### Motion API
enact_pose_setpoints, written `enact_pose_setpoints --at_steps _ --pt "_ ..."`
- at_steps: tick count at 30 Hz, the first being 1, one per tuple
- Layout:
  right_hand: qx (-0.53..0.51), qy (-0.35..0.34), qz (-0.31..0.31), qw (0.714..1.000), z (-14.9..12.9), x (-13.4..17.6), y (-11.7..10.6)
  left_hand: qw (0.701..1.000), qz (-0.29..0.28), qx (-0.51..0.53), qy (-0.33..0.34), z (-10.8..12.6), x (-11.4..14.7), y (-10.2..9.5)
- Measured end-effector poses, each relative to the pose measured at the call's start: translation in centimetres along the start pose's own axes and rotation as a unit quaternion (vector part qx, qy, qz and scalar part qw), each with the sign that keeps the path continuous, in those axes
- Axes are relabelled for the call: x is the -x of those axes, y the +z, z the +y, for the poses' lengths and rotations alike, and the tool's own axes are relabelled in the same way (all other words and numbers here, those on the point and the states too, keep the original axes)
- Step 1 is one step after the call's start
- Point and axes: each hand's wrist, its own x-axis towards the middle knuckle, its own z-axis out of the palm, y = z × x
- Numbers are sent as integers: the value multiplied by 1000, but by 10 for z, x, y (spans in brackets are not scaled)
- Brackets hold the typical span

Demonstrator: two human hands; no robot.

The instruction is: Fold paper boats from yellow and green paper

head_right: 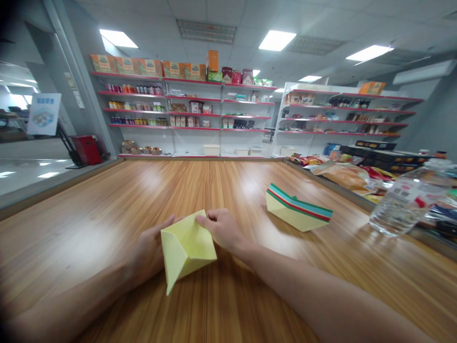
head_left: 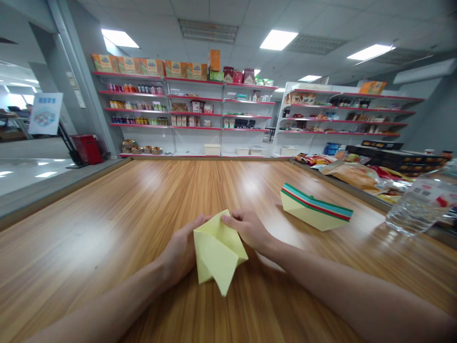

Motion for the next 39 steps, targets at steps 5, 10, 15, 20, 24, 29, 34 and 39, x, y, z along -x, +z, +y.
enact_pose_setpoints --at_steps 5,10,15,20,24,29,34,39 --pt "49 67 -8 997 9 -3 2 970 -13 -134 200 5 3 -3" --pt "137 46 25 989 7 -3 1 928 -16 -320 191 1 5 -3" --pt "62 -123 106 985 -9 0 -2 902 127 -365 192 0 -2 -10" --pt "-63 -139 -8 988 -11 6 3 849 153 -450 230 1 -3 -11" --pt "-54 -88 -39 994 -5 10 7 783 113 -539 289 0 2 -7" --pt "-51 -106 -31 993 -8 12 8 755 55 -574 313 -2 3 -5" --pt "-27 -92 -14 995 -9 12 8 753 36 -575 318 -2 4 -3" --pt "-35 -82 -33 995 -9 13 7 757 34 -562 332 -4 4 -4"
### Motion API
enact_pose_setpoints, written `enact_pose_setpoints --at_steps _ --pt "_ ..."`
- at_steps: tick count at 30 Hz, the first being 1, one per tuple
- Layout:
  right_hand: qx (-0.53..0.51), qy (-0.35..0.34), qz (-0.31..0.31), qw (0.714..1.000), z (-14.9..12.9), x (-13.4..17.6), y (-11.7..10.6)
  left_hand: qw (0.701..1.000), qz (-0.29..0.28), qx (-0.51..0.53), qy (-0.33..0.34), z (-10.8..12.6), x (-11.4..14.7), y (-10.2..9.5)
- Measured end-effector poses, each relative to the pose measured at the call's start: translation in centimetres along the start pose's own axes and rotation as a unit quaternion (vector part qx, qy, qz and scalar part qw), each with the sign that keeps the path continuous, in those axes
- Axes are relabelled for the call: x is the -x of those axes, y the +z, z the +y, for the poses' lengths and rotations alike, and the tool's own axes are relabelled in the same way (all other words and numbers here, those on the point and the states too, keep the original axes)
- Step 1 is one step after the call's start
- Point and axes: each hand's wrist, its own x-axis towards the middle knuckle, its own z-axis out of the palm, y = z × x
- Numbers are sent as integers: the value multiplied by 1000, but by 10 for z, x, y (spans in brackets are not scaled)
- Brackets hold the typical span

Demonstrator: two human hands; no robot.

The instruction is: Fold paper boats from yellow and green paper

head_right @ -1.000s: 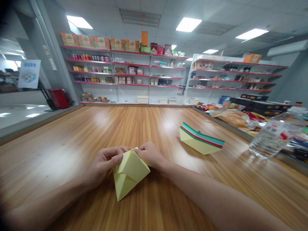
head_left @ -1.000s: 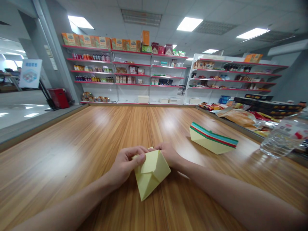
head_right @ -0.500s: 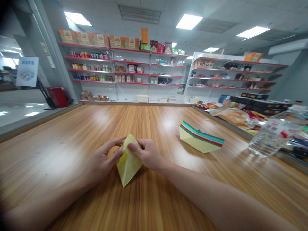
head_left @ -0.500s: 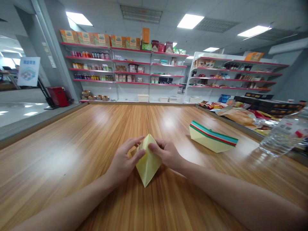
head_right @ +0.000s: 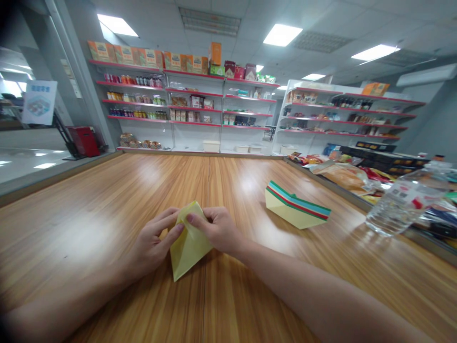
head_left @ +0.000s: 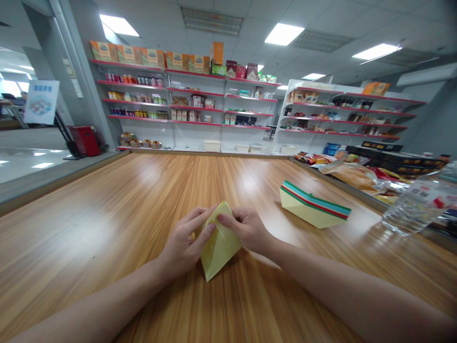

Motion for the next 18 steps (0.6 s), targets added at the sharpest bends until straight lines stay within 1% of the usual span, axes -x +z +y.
enact_pose_setpoints --at_steps 8,10,14,18 --pt "11 9 -9 1000 -3 2 -1 999 0 -32 24 -1 1 3" --pt "-8 18 -15 1000 -3 1 0 999 -6 -38 32 -1 1 3" --pt "-61 33 -27 997 -3 1 3 997 -39 -45 54 0 -1 4" --pt "-66 39 -40 996 -2 1 3 998 -22 -24 45 0 -1 6"
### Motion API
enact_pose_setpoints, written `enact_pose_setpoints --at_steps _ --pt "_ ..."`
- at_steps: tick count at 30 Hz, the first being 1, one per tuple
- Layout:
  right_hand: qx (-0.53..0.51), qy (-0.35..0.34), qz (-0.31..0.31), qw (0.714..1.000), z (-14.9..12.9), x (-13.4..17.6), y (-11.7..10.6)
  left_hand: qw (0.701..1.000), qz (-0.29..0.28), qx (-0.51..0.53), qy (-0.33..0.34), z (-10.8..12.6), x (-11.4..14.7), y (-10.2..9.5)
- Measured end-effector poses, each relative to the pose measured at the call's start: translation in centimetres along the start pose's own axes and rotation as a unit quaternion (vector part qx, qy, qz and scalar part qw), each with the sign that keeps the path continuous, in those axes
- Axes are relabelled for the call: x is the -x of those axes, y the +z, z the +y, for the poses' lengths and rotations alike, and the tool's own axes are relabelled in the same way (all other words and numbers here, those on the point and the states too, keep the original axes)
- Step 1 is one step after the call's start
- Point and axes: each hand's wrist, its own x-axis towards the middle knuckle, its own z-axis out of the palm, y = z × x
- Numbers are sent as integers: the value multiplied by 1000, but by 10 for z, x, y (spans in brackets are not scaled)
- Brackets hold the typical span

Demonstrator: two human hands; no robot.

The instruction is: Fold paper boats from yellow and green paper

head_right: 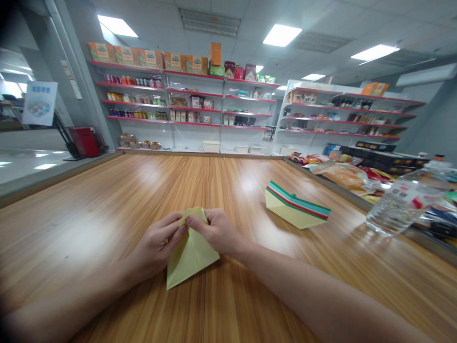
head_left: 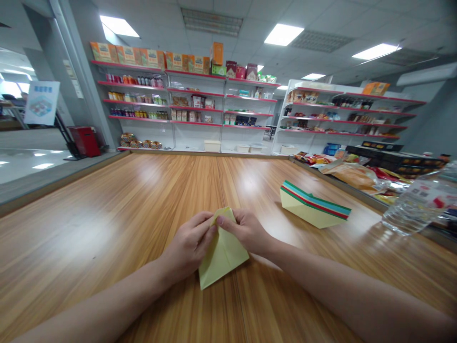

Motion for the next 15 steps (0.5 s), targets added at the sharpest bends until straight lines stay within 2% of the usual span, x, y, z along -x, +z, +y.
enact_pose_setpoints --at_steps 5,9,15 --pt "-13 15 -8 1000 3 0 -3 1000 13 2 -13 0 2 1" --pt "-19 29 5 999 5 -2 -3 1000 7 -18 3 -2 4 1" --pt "63 42 49 996 7 -5 -2 997 -19 -73 29 -6 5 1"
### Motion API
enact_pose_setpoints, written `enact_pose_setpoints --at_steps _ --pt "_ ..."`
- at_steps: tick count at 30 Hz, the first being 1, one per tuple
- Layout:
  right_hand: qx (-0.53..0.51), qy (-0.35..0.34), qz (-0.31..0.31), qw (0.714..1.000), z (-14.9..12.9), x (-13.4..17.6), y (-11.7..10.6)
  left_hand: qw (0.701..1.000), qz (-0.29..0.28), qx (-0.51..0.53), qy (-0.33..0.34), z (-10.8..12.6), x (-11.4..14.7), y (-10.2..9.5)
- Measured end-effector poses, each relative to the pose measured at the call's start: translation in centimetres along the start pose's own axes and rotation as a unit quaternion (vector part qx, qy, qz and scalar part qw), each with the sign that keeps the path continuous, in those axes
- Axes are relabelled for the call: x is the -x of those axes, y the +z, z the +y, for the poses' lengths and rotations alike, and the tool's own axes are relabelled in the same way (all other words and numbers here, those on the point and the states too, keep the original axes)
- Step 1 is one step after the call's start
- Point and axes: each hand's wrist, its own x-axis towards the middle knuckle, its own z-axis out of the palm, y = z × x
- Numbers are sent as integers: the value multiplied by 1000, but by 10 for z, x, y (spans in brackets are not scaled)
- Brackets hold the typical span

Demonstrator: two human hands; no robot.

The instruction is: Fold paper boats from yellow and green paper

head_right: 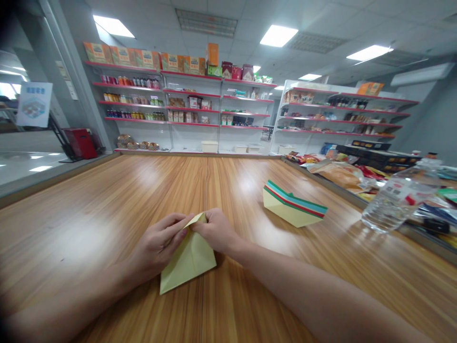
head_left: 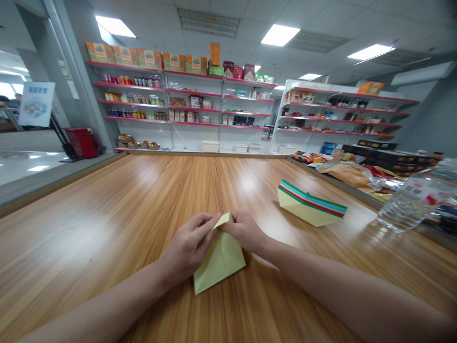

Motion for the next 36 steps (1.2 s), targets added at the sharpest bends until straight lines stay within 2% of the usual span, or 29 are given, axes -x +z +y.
enact_pose_setpoints --at_steps 7,11,19,32,36 --pt "13 -77 71 994 3 1 5 998 5 -68 3 2 -1 1" --pt "2 -110 86 990 3 2 5 996 40 -72 -38 -2 0 2" --pt "44 -115 80 989 2 4 7 991 79 -17 -111 -7 -1 0" --pt "82 -108 81 987 4 7 8 986 62 13 -151 1 -2 -2" --pt "45 -107 96 989 3 9 10 984 90 3 -152 2 -1 1"
